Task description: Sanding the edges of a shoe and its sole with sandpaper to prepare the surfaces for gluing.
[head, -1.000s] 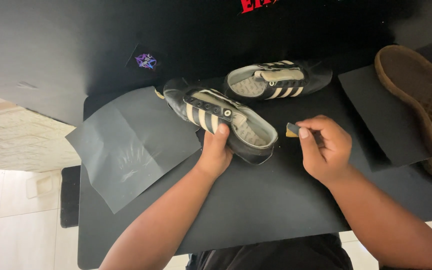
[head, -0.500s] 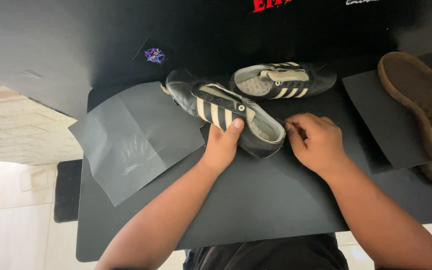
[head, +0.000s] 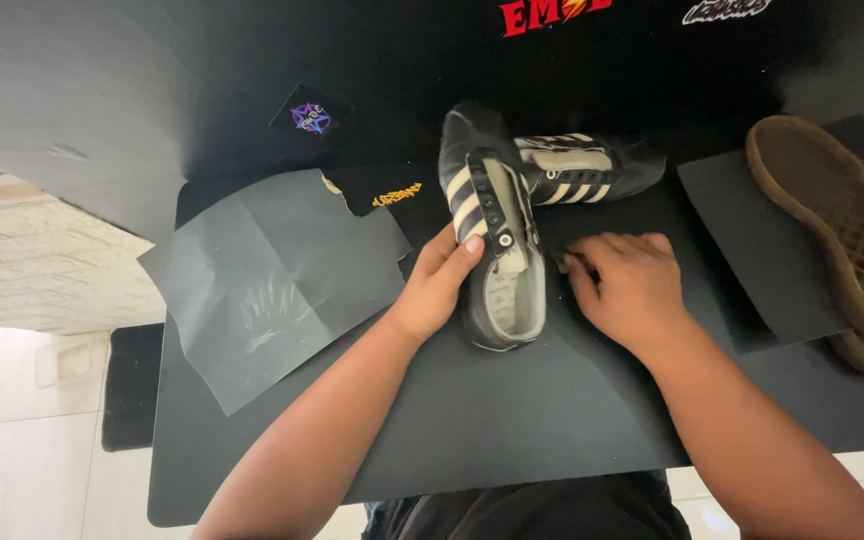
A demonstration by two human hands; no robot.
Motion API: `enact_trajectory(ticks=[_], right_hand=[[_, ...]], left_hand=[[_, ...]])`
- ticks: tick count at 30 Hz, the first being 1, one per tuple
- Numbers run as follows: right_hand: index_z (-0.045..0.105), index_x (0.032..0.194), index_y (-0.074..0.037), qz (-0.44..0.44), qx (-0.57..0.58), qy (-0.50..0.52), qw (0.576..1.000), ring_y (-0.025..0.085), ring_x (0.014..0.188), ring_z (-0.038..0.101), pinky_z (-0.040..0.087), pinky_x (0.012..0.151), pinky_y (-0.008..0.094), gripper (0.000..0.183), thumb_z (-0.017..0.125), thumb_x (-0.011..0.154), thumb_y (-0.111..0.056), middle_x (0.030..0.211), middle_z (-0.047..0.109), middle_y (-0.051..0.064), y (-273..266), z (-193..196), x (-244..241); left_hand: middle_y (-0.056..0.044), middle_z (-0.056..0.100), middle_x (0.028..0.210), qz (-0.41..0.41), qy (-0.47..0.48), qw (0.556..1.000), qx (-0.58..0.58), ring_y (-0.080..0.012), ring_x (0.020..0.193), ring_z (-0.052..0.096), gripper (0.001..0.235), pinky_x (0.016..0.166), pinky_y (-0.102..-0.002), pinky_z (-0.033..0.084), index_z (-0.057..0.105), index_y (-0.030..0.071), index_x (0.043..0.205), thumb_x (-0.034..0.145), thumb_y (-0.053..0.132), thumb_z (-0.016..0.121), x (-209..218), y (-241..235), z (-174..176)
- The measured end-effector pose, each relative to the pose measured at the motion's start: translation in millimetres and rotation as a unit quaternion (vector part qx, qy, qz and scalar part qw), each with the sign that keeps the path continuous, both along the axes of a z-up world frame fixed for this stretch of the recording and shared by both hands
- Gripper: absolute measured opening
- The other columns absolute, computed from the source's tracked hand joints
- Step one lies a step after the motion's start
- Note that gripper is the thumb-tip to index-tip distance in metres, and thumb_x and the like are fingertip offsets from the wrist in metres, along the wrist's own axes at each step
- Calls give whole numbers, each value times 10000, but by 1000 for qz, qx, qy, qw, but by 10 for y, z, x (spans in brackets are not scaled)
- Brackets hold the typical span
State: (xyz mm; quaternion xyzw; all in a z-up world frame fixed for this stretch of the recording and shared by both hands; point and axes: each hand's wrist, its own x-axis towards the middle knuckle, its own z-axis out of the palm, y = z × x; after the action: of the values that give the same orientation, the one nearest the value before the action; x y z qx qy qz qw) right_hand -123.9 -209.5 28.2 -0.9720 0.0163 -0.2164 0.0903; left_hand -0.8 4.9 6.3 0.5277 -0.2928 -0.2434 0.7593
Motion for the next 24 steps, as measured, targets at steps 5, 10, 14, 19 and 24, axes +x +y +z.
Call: enact_trajectory(ticks=[5,10,14,19,24], right_hand=[[776,1049,-86,-15,-4,19,1000,251,820,737,493,895,402,218,679,1016,-279,770,724,50,-29,-13,4],[769,1088,-113,-26,-11,61,998,231,864,744,483,937,403,262,661,998,-334,820,738,28,-10,22,0],[770,1088,-104,-38,-7,58,998,252,873,752,474,944,412,275,680,992,-345,828,749,53,-6,-6,-4],[760,1129,-114,-38,-6,87,995,254,901,754,478,957,420,317,663,985,-379,862,753,43,1,4,8],[760,1127,-102,-43,8,104,994,259,935,757,466,974,423,308,657,998,-362,877,766,56,42,53,12]], left_hand=[[-163,617,1286,17,1,1000,9,-204,1186,569,518,1048,-467,499,467,6,1456,1064,337,544,129,61,3],[-190,541,1298,50,18,998,17,-248,1210,498,545,1065,-486,463,444,5,1466,1020,313,501,138,102,107],[-327,335,1480,93,42,995,22,-398,1382,303,718,1157,-549,285,257,-66,1529,957,305,480,70,73,132],[-258,72,1623,187,226,956,-29,-400,1529,135,953,1243,-529,170,-12,17,1610,847,157,540,-145,-78,68],[-178,458,1383,178,229,950,-118,-405,1157,635,389,902,-613,587,307,104,1300,979,132,525,70,-24,-193]])
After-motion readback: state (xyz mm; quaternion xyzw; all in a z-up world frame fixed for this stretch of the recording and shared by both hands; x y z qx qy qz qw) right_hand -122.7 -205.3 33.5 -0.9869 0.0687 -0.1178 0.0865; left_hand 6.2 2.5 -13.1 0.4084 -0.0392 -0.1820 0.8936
